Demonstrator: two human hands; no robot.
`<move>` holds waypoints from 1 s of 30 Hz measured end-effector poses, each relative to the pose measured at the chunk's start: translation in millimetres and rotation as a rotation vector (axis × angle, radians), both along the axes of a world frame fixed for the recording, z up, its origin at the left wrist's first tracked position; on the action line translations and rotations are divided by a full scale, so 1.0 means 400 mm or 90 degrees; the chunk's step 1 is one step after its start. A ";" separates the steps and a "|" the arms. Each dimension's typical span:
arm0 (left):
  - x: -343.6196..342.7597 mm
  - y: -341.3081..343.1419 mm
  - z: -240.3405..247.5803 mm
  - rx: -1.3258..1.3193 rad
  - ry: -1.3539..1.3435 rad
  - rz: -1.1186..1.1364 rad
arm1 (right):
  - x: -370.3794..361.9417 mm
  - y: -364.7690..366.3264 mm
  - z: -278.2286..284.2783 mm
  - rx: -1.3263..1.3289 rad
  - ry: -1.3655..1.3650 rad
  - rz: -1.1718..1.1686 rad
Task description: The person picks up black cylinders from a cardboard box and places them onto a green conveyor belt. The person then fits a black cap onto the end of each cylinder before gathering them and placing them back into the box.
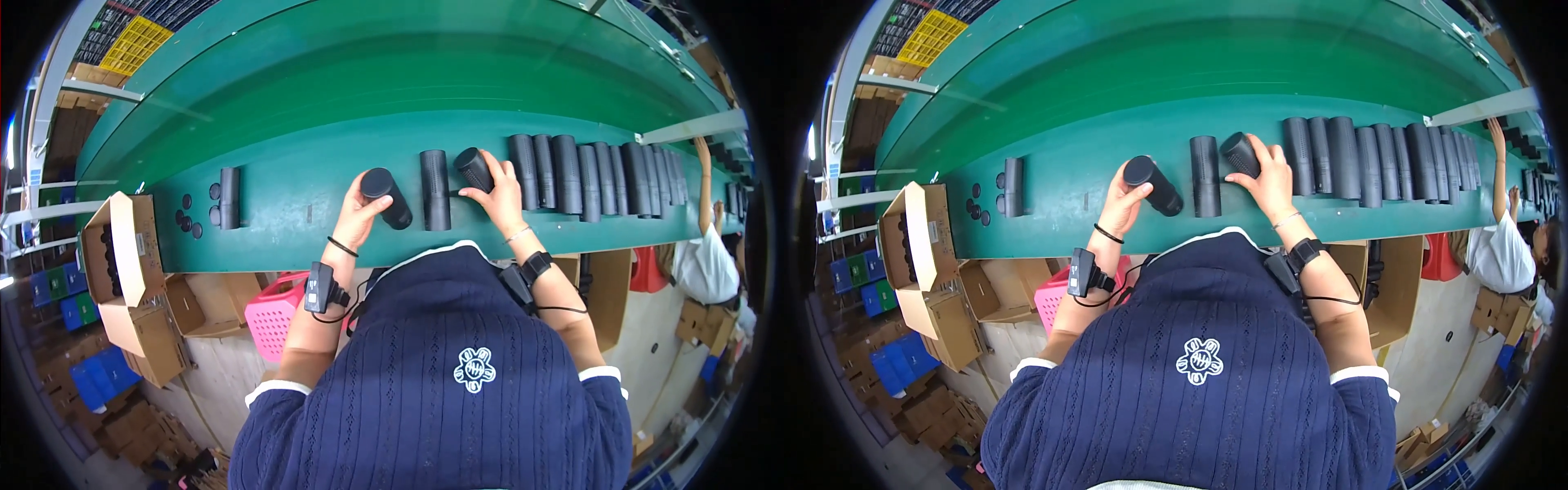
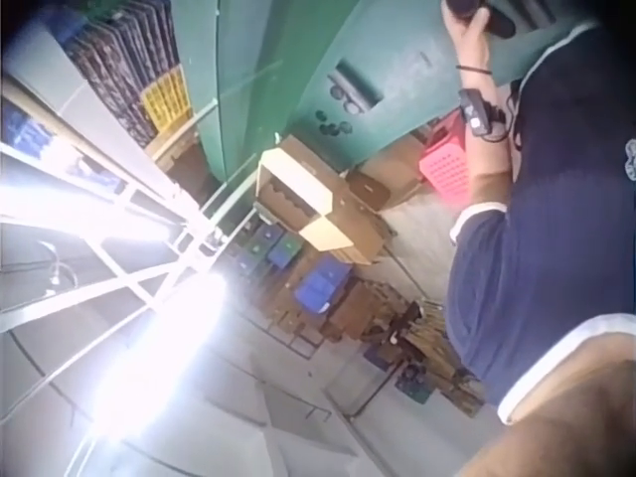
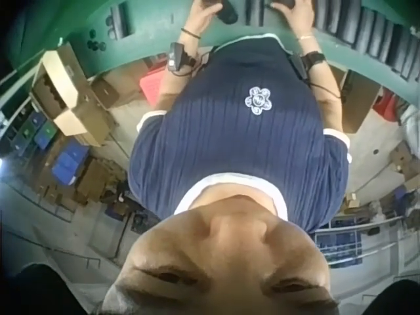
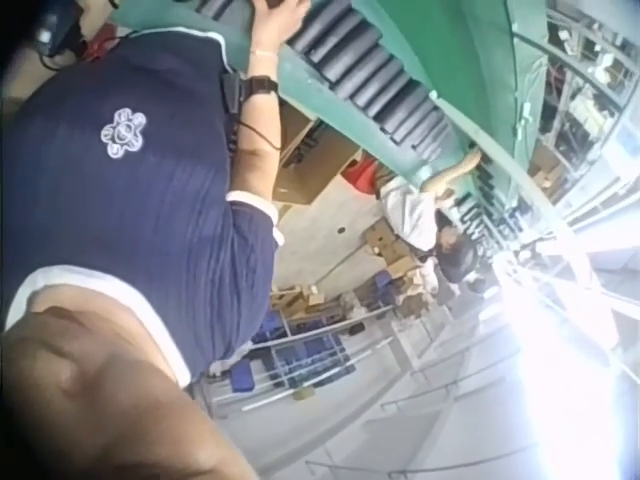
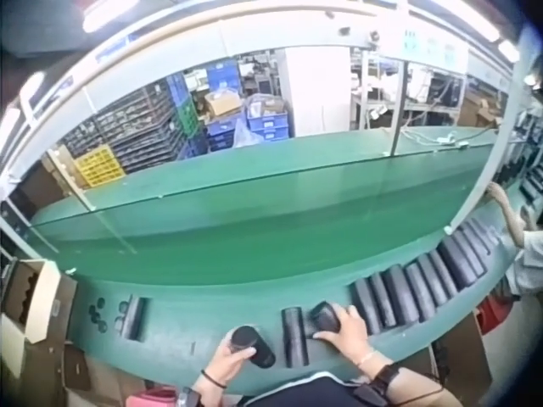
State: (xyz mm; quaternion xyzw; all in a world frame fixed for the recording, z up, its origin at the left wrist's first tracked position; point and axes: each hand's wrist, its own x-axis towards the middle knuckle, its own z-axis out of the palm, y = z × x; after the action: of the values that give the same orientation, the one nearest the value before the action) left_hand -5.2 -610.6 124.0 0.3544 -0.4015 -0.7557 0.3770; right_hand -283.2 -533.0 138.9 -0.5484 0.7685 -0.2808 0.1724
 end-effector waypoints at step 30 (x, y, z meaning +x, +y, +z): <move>-0.091 -0.071 0.104 0.131 0.266 -0.077 | 0.150 -0.082 0.048 -0.098 -0.299 0.396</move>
State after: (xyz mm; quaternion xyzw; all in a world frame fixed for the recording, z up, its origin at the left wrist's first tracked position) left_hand -41.7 -638.8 165.5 0.2025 -0.2565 -0.8706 0.3677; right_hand -223.0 -565.9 158.2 -0.6873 0.4821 -0.3896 0.3786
